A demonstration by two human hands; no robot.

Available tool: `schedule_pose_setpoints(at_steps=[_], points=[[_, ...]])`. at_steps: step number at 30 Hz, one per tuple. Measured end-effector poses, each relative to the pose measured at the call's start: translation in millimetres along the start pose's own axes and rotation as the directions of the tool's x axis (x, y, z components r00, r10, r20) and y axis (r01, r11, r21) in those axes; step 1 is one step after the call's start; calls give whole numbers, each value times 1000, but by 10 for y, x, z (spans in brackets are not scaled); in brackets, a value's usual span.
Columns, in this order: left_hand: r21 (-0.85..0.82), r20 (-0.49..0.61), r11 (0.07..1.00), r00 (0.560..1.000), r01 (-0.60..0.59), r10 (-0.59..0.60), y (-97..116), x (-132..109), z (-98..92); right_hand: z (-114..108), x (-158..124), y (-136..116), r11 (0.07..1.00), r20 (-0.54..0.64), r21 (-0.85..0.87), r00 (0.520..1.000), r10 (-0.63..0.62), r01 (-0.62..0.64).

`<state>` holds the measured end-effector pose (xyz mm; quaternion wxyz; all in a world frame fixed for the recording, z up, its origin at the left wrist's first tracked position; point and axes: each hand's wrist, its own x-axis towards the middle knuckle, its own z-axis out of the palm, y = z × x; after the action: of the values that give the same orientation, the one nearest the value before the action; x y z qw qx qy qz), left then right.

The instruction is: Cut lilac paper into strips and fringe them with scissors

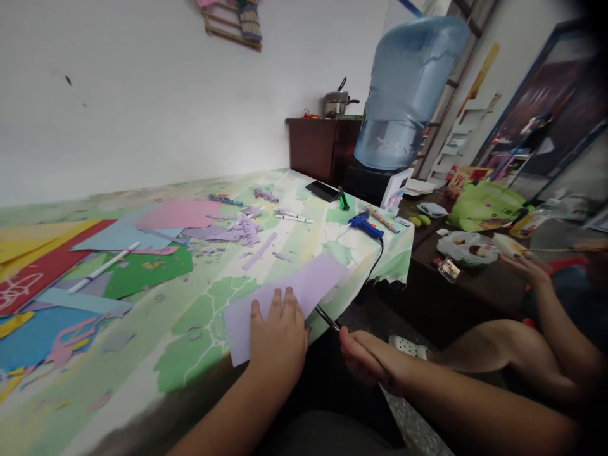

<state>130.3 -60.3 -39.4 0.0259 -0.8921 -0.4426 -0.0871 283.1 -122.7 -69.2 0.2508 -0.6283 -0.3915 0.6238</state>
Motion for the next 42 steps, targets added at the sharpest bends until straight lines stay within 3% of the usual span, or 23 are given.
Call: schedule_pose_setpoints(at_steps=[6,10,16,19,23,27,33,42], points=[[-17,40,999,998,-39,40,-14,48,-38,23,-70,33,1000,-5,-19,1000,1,-2],[10,108,997,991,-77,76,-29,124,-118,16,-181,119,998,61,57,998,-1,-2],[64,100,955,954,-289,282,-116,290,-197,-46,-130,103,993,39,119,999,13,-17],[-3,111,934,928,-357,356,-201,395,-203,-61,-56,67,997,-10,57,999,51,-50],[-66,106,902,896,-426,431,-331,514,-133,-70,35,130,998,-51,-61,999,7,-10],[-147,112,895,892,-421,438,-412,574,-40,-116,58,220,969,-89,-235,991,-96,72],[-262,155,897,902,-356,404,-437,610,-6,-195,9,173,842,-11,-485,962,-274,234],[-283,158,892,900,-353,407,-475,629,8,-136,11,320,802,0,-541,954,-300,252]])
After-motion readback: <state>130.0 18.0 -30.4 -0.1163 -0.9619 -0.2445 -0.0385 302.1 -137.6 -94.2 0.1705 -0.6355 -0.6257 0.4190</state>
